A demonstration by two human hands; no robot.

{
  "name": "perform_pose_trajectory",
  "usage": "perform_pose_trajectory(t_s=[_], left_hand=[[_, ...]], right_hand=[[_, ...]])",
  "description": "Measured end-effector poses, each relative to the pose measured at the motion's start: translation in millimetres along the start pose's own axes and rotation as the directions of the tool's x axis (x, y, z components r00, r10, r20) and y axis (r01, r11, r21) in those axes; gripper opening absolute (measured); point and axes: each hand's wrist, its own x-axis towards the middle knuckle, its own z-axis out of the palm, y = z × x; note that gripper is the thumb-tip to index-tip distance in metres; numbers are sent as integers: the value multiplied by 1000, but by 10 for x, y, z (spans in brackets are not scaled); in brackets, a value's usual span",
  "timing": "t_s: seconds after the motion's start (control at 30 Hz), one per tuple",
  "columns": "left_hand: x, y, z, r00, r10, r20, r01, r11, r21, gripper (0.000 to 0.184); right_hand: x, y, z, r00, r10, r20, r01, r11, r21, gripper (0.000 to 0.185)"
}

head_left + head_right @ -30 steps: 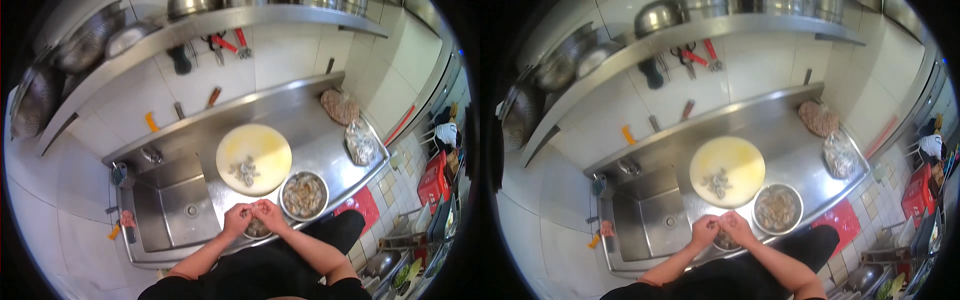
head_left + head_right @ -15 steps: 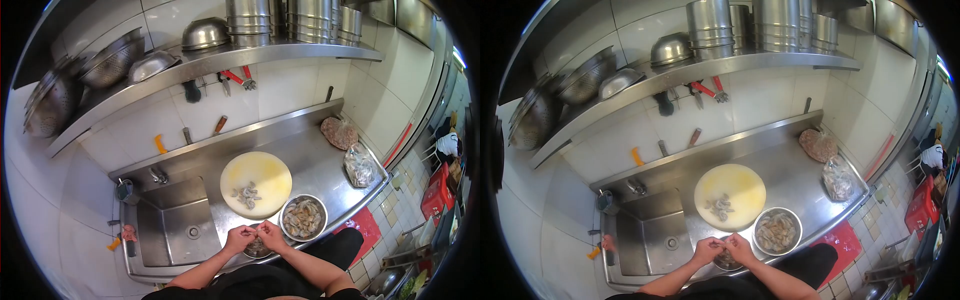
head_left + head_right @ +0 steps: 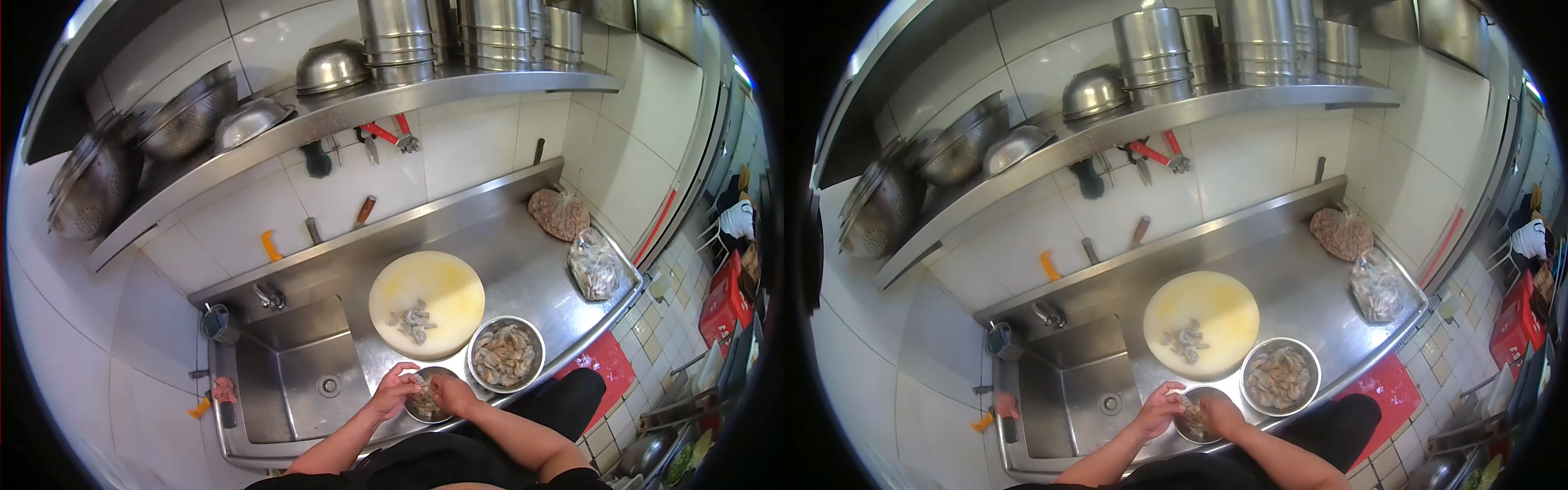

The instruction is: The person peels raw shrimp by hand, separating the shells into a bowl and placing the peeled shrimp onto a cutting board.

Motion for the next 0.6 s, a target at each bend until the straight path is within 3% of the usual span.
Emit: perform_pose_trajectory(t_s=[0.07,0.13,0.17,0.23,0.33,0.4,0.43,0.47,0.5,0.53,0.6], left_hand=[[16,30,52,999,-13,-44,13,1000,5,23],[90,-67,-56,999,-15,-48,23,983,183,26],[119,-122,-109,999,-13,-50,22,984,178,26],[170,-185,-175,992,118,-54,-89,919,383,24],[263,-323,-349,976,160,-147,-90,914,396,19],[244,-236,-248,975,133,-179,-63,933,354,13],[297,-315,-282,965,184,-189,-89,902,423,12],[362,-382,-335,955,186,-232,-50,871,489,12],[385,-398,-293,939,232,-256,-72,856,512,12],[374,-333,-266,943,205,-262,-32,839,542,13],[323,-184,-69,950,217,-226,-85,872,483,15]], right_hand=[[29,32,9,999,13,49,-14,1000,15,13],[48,159,84,964,-266,2,266,964,11,14],[44,230,121,964,-266,7,266,964,9,14],[48,153,0,977,-161,138,152,986,68,14],[56,-24,-194,994,-81,70,67,980,187,17],[53,-6,-122,993,58,102,-106,811,575,23],[19,-161,-260,999,34,31,-46,786,616,29],[51,-128,-213,993,68,100,-120,631,766,33],[78,-158,-308,986,43,164,-152,657,738,34],[110,-53,-131,992,61,114,-127,622,772,31],[90,-106,-223,989,115,95,-149,704,694,24]])
